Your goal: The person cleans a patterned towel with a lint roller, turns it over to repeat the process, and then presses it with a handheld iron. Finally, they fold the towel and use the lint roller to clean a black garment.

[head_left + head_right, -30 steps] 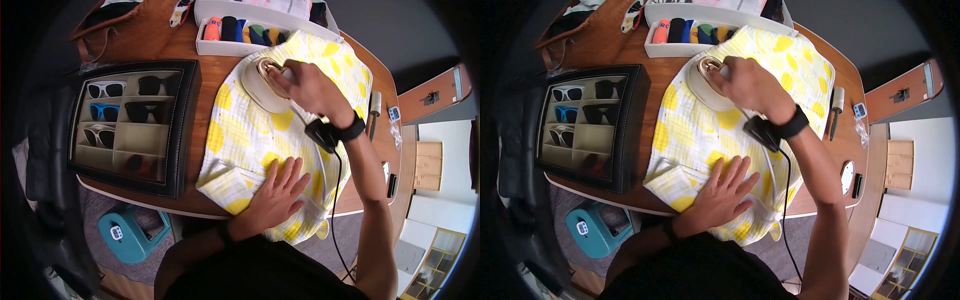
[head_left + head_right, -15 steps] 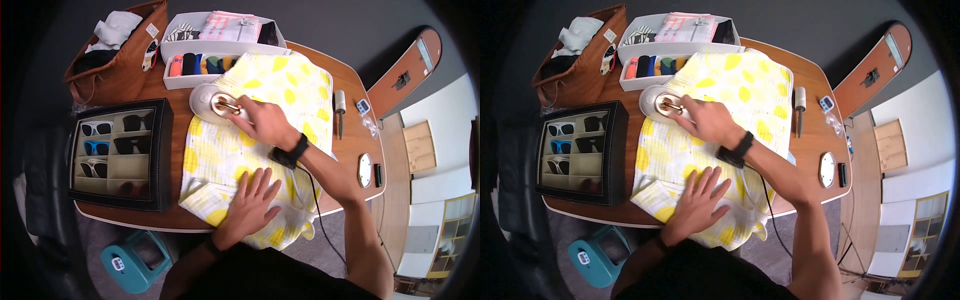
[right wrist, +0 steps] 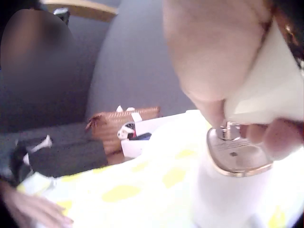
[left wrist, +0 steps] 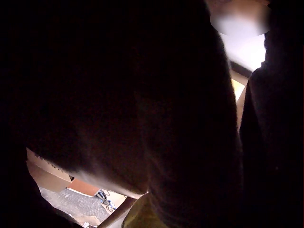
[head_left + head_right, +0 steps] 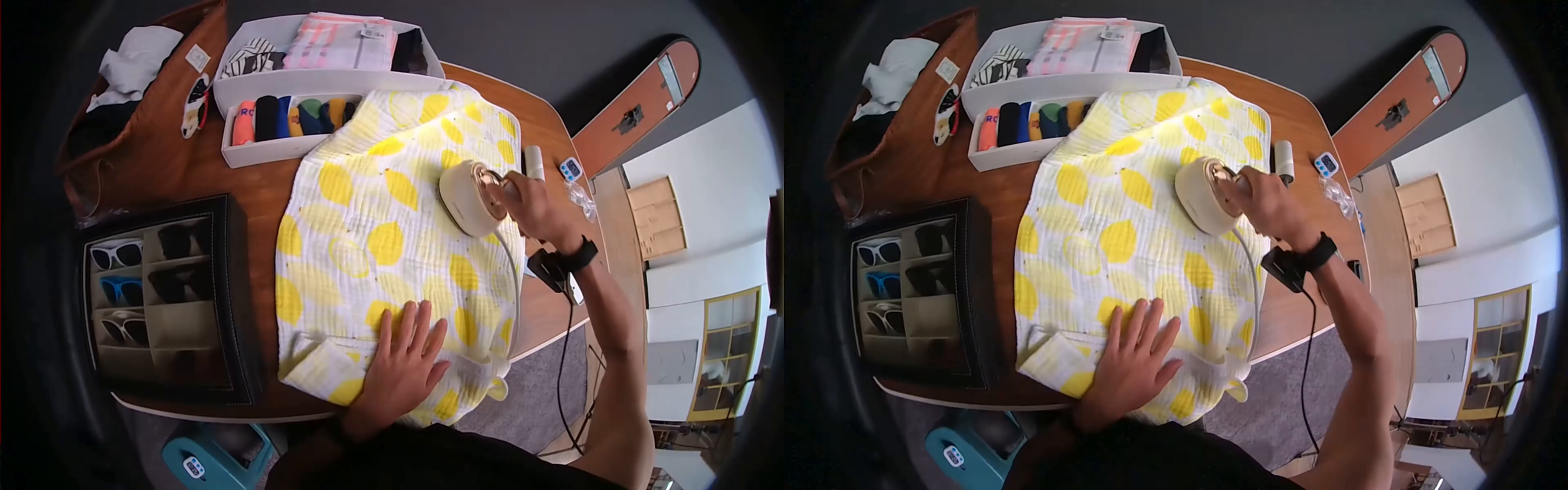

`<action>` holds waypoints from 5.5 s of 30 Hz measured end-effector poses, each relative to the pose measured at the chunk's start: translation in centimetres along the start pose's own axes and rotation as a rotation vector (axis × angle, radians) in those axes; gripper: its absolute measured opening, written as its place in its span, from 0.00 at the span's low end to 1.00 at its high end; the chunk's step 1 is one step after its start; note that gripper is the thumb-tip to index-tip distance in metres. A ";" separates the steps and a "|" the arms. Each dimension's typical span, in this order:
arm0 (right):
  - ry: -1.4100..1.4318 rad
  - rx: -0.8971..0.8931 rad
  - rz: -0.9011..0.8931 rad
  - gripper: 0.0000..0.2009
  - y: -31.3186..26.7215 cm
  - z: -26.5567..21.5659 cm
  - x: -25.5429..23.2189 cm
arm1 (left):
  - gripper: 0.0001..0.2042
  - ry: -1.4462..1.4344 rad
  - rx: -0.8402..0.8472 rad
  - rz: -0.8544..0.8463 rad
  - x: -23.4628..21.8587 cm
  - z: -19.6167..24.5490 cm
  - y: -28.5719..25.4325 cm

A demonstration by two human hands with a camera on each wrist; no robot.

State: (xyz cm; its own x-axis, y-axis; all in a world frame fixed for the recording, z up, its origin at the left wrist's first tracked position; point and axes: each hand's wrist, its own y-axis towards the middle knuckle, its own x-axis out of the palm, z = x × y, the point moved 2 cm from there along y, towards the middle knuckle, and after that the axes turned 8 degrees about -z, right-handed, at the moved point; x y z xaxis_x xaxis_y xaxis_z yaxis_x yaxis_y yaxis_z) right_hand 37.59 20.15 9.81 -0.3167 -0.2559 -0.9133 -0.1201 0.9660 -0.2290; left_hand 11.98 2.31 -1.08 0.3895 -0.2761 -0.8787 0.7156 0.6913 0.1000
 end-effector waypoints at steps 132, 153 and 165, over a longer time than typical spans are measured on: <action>-0.103 0.471 0.216 0.05 30.7 23.1 -11.2 | 0.30 -0.044 0.012 -0.132 -0.4 -0.7 1.0; 0.103 0.306 0.883 0.29 25.9 17.2 -5.3 | 0.29 -0.047 -0.017 -0.068 -1.3 -0.4 0.7; -0.036 0.194 0.056 0.09 8.0 5.9 -14.2 | 0.28 -0.073 0.006 0.014 -0.2 -0.3 0.0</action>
State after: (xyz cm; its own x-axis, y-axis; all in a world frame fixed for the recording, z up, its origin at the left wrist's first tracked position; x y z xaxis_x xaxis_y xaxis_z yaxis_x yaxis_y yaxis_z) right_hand 46.67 31.70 18.92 -0.2838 -0.2031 -0.9371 0.0812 0.9687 -0.2345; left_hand 11.75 2.57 -1.06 0.4410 -0.3143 -0.8407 0.7129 0.6918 0.1153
